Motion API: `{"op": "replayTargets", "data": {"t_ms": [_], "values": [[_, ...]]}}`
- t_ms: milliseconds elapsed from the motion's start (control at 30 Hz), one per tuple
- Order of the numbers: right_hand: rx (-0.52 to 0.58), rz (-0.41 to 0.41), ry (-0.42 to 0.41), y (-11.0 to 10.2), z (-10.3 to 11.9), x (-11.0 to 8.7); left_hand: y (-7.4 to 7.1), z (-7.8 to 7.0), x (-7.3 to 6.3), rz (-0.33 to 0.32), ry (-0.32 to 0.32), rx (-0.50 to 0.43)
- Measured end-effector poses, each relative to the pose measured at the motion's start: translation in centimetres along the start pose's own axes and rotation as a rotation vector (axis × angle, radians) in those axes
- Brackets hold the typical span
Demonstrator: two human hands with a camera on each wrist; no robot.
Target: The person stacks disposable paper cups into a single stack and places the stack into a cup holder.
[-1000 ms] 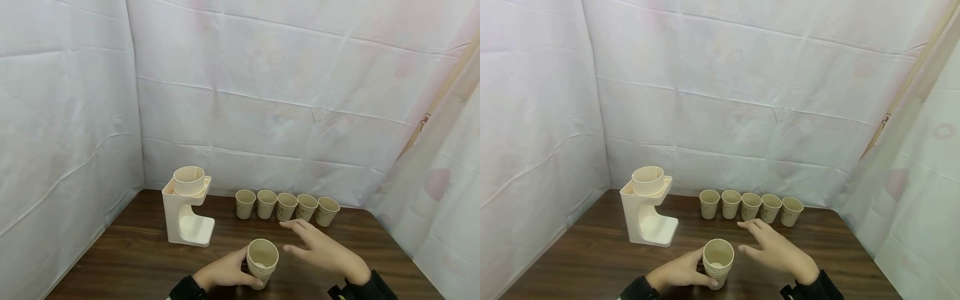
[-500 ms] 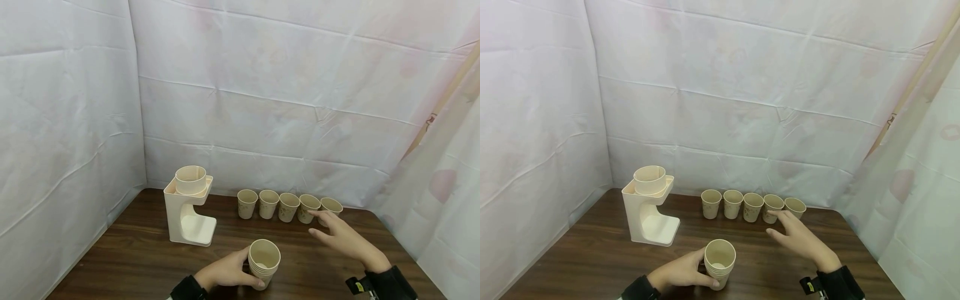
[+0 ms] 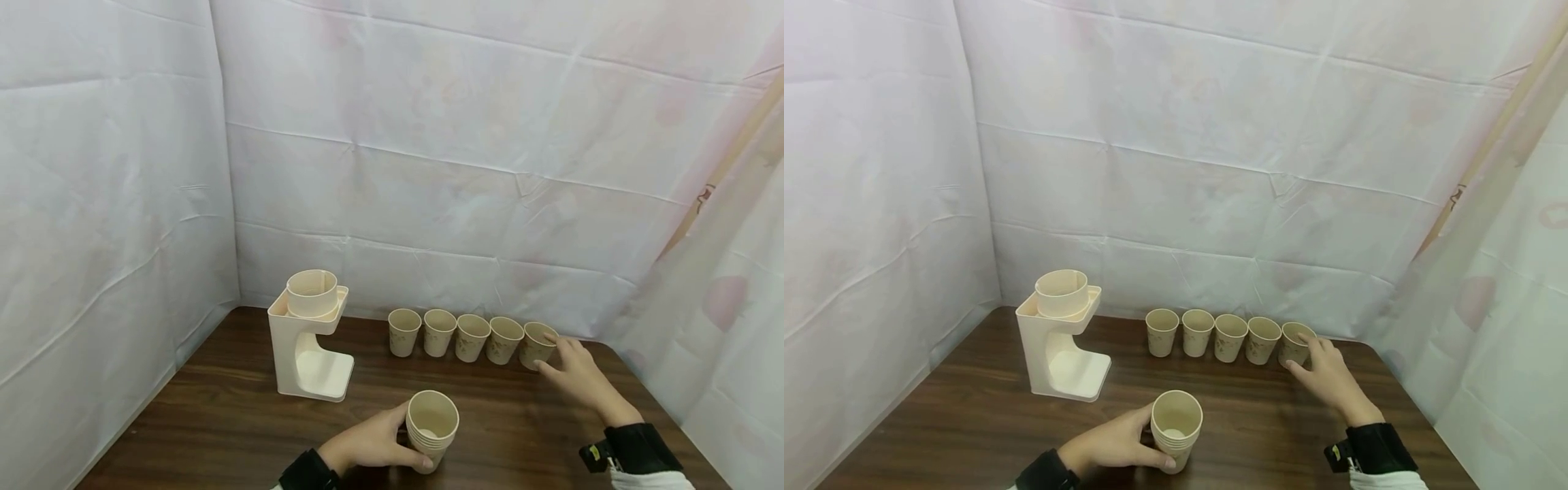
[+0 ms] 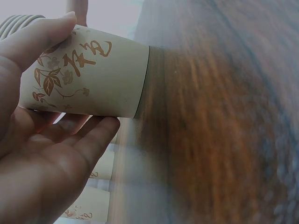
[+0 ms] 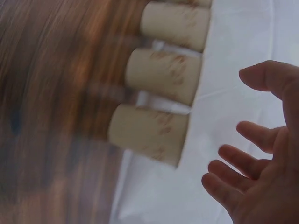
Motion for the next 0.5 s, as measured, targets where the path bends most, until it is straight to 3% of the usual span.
{"op": "replayTargets", "data": {"t_ms": [167,500], "values": [[-0.018,0.033,0.069,0.7,-2.5,0.5,0.0,-0.1,0.0,-0.005,-0.01,0.004],[0.008,0.067,0.111,1.6,-4.1,2.1,0.0,-0.3,0.1,0.002,-0.01,-0.004]]}}
Point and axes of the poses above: each hand's wrist, its own x-axis towards the middle knuckle, its own y-axis out of the palm, z = x × y, the point moved 8 cm from there along x, towards the middle knuckle, and after that the axes turned 6 degrees about -x, right-handed, at the moved point
